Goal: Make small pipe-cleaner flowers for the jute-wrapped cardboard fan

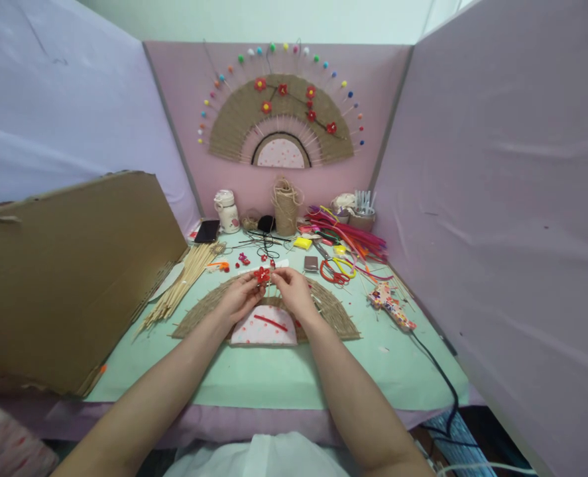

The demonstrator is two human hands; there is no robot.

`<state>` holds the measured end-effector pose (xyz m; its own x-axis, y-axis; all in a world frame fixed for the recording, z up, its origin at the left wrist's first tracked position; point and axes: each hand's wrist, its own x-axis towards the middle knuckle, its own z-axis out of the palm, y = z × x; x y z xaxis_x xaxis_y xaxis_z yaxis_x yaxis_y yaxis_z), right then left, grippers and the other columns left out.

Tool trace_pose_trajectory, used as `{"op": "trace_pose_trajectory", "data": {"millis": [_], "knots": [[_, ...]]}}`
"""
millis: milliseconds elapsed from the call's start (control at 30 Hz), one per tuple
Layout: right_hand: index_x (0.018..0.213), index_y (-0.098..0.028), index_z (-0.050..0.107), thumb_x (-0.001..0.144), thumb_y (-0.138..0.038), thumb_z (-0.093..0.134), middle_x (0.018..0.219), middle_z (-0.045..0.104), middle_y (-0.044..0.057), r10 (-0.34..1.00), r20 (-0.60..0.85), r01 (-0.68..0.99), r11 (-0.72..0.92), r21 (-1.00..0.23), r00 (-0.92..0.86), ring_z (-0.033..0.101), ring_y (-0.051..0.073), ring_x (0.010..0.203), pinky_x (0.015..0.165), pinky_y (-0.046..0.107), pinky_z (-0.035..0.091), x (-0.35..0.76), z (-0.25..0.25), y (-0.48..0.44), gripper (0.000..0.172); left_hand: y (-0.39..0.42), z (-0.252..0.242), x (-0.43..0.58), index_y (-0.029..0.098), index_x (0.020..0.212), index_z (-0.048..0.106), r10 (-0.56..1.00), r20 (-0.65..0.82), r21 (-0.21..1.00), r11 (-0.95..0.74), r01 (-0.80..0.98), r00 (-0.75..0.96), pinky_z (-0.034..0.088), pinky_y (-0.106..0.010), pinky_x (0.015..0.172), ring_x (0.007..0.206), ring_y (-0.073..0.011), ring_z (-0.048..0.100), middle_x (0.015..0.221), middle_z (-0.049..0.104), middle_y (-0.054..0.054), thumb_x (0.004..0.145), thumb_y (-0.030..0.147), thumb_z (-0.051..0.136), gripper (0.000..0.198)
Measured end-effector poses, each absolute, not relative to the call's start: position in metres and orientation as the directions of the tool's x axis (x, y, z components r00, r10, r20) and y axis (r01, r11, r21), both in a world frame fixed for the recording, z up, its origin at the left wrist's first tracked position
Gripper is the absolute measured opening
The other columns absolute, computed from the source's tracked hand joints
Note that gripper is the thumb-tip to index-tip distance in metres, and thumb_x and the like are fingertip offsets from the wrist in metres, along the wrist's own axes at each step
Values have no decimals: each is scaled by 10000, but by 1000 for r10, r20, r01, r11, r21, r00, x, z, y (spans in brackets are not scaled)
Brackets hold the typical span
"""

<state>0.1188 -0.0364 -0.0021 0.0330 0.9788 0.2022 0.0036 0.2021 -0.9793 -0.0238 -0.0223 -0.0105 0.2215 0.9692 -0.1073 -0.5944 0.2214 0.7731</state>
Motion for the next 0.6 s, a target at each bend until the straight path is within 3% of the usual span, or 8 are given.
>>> {"op": "trace_pose_trajectory", "data": {"millis": [300, 467, 600], "knots": [[775, -167, 651, 622, -355, 681, 678, 639, 16, 994, 98, -90, 101, -991, 38, 525, 122, 600, 585, 257, 408, 119, 5, -42, 245, -27, -11, -23, 138, 799, 647, 964, -44, 858, 170, -484, 260, 455, -174, 625, 670, -64, 559, 801, 631, -17, 612, 160, 769, 224], [747, -168, 652, 627, -361, 673, 650, 632, 17, 987, 130, -54, 136, -989, 94, 525, 131, 590, 576, 263, 407, 121, 1, -37, 228, -28, -3, -26, 131, 924, 663, 958, -99, 840, 226, -494, 270, 512, -250, 745, 817, -138, 638, 961, 673, -95, 713, 142, 686, 213], [778, -173, 674, 675, -323, 612, 674, 654, 28, 978, 182, 75, 175, -982, 100, 555, 151, 609, 623, 291, 430, 122, -5, -33, 192, -28, 1, -30, 120, 1000, 648, 941, -128, 801, 283, -527, 312, 526, -330, 820, 862, -180, 660, 1022, 665, -133, 797, 161, 586, 216]]}}
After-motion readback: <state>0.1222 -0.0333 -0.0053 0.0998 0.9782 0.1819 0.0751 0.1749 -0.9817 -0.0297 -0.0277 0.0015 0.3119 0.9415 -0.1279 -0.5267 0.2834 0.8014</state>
